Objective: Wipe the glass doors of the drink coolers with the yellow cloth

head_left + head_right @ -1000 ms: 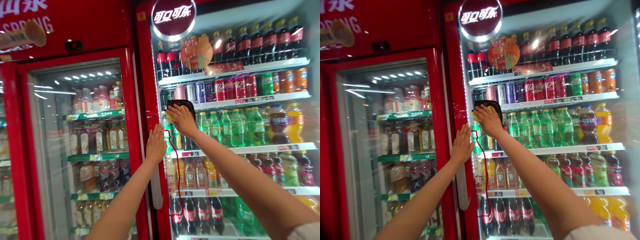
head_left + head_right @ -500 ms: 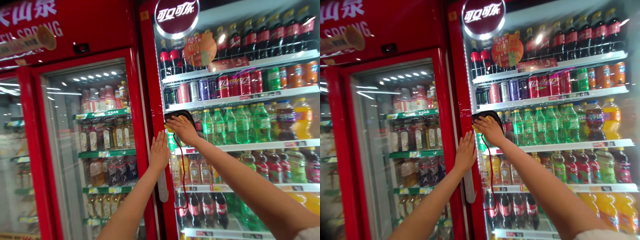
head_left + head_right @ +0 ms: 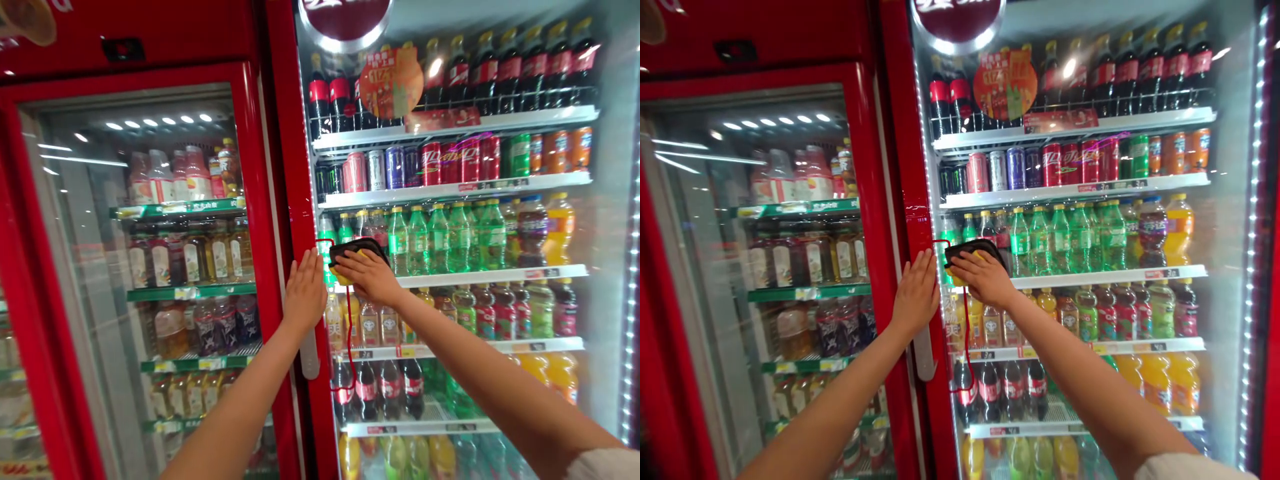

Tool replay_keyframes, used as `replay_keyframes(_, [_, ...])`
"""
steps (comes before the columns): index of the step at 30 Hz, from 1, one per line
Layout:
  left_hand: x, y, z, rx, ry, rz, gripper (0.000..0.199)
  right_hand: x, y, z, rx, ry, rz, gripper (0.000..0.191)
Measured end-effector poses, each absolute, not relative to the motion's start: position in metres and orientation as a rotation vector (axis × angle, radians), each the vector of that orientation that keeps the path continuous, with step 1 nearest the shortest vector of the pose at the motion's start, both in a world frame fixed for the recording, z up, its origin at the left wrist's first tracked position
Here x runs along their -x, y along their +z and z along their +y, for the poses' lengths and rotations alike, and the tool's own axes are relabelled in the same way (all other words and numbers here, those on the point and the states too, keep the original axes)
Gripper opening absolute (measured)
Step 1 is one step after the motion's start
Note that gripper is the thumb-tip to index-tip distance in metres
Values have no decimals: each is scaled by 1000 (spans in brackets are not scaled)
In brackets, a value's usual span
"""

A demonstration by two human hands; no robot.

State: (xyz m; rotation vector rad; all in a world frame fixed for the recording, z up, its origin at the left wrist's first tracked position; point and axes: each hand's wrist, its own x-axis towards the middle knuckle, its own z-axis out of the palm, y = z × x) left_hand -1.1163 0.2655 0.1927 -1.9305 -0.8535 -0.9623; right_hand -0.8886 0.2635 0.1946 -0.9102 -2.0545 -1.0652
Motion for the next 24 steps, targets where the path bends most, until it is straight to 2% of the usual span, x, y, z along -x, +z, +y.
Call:
replay_keyframes(3, [1113,195,269,1937,-999,-832,66,874,206,260,958,-1073,-1962,58])
replay_keyframes(7, [1104,203,276,1898,-1096,-836,69,899,228,271,1062,-1064,-1722,56])
replay_keyframes(10, [1096,204,278,1889,-1151,-814,70,902,211,276,1047,-1120,-1814,53])
replay_keyframes(14, [1089,199,279,1912,-1136,-769,68,854,181,264,1007,-1204,-1986,58])
replay_keyframes(20, [1065,204,285,1938,-1141,-717,64,829,220,262,1243,-1149,-1550,63])
replay_keyframes(24, [1040,205,287,1967,-1156,-663,66,830,203,263,1188,-1206,-1695,65])
